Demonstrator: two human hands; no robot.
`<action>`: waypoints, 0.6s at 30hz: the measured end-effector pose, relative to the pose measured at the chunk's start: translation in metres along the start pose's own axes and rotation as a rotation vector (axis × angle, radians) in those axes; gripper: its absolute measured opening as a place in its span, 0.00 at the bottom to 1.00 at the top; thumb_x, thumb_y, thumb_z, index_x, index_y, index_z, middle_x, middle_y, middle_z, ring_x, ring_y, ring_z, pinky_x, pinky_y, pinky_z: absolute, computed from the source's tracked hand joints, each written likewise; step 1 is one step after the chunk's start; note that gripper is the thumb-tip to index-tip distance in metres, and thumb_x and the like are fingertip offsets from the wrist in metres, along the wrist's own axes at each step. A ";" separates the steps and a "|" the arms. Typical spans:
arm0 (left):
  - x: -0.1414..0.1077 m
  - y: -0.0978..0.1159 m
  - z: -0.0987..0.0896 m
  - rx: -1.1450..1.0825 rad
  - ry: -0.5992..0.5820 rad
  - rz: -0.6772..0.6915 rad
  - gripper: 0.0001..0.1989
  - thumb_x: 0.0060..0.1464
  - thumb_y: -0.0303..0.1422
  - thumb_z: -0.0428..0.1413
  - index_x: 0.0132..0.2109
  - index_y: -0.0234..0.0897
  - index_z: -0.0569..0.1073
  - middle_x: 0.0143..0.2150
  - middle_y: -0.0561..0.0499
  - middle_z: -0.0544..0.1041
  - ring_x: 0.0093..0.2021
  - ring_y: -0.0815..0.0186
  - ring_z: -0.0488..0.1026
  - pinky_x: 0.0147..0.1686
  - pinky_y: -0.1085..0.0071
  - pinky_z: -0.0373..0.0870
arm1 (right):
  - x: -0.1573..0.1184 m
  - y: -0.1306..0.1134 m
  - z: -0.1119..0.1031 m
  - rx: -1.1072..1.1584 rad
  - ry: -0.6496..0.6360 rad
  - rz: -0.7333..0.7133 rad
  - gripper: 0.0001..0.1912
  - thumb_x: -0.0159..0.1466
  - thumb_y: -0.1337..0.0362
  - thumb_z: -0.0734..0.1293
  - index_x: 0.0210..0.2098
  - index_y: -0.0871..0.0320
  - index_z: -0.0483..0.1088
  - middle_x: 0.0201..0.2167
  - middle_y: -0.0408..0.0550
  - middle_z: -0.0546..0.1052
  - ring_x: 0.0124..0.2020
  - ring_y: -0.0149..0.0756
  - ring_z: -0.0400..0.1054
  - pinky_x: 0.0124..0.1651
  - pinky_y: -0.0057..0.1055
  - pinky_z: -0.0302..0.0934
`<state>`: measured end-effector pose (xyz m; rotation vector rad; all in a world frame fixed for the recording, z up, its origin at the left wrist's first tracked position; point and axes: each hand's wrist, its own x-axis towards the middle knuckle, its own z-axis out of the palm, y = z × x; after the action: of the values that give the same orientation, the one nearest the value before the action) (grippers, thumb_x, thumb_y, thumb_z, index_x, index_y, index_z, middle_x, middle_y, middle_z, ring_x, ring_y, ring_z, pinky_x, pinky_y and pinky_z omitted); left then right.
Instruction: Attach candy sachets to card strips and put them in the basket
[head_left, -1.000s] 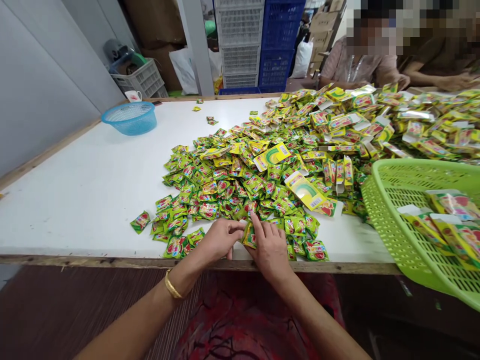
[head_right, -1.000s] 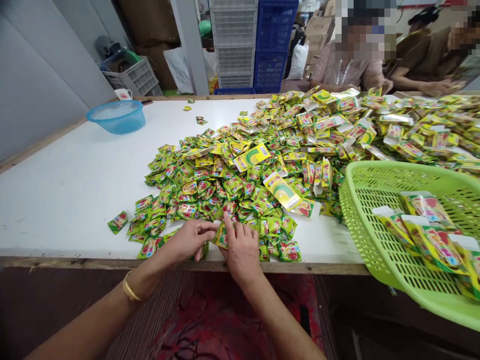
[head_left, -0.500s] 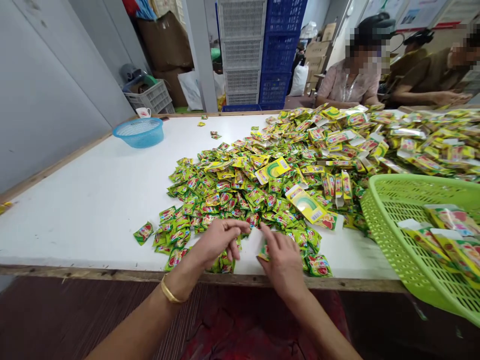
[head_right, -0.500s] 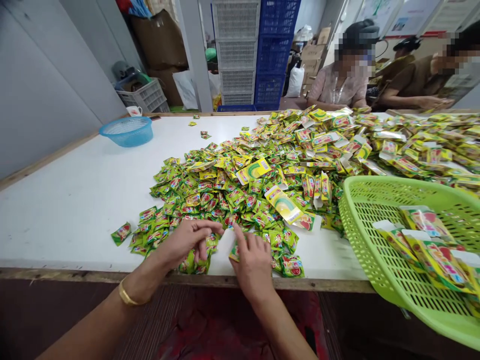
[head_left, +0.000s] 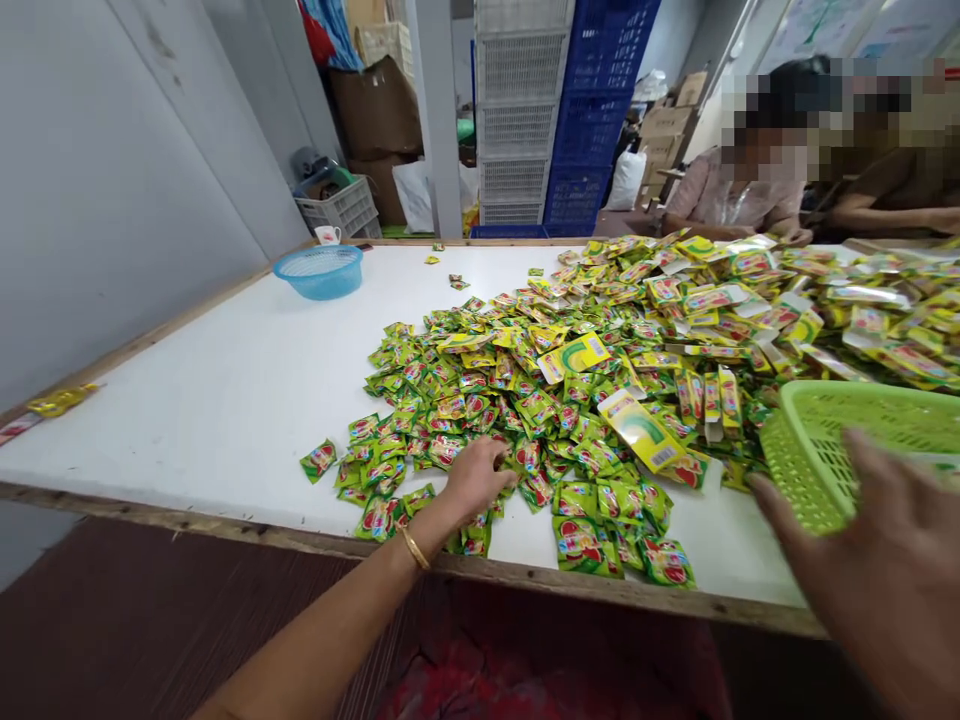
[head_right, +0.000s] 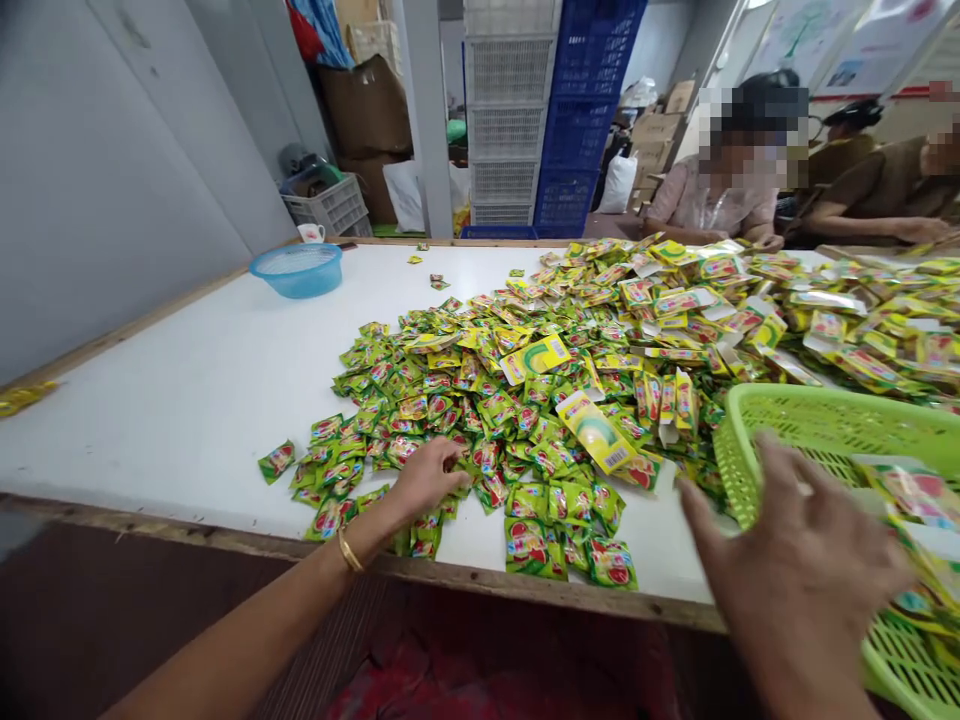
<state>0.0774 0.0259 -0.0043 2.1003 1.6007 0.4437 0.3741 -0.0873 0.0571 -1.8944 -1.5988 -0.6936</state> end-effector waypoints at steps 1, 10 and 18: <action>0.003 -0.005 -0.009 -0.011 0.021 -0.026 0.03 0.46 0.31 0.59 0.29 0.35 0.74 0.31 0.52 0.73 0.32 0.66 0.69 0.32 0.72 0.64 | -0.007 -0.013 0.006 -0.032 0.031 0.003 0.33 0.62 0.48 0.58 0.62 0.58 0.55 0.53 0.67 0.66 0.51 0.64 0.60 0.45 0.52 0.52; 0.064 -0.045 -0.077 0.329 0.055 0.018 0.02 0.46 0.29 0.58 0.31 0.38 0.73 0.35 0.49 0.76 0.39 0.60 0.71 0.37 0.71 0.63 | -0.009 -0.050 0.056 -0.043 -0.166 -0.072 0.20 0.64 0.55 0.58 0.50 0.57 0.67 0.48 0.55 0.71 0.47 0.46 0.64 0.46 0.40 0.54; 0.031 -0.042 -0.065 0.086 0.109 -0.010 0.03 0.45 0.30 0.55 0.28 0.37 0.68 0.23 0.55 0.67 0.28 0.65 0.67 0.28 0.73 0.58 | 0.026 -0.052 0.100 -0.162 -0.500 0.071 0.31 0.60 0.58 0.62 0.61 0.57 0.54 0.54 0.57 0.67 0.54 0.47 0.60 0.51 0.43 0.51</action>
<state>0.0183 0.0751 0.0274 2.1633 1.7194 0.5022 0.3302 0.0083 0.0086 -2.3666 -1.7967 -0.3388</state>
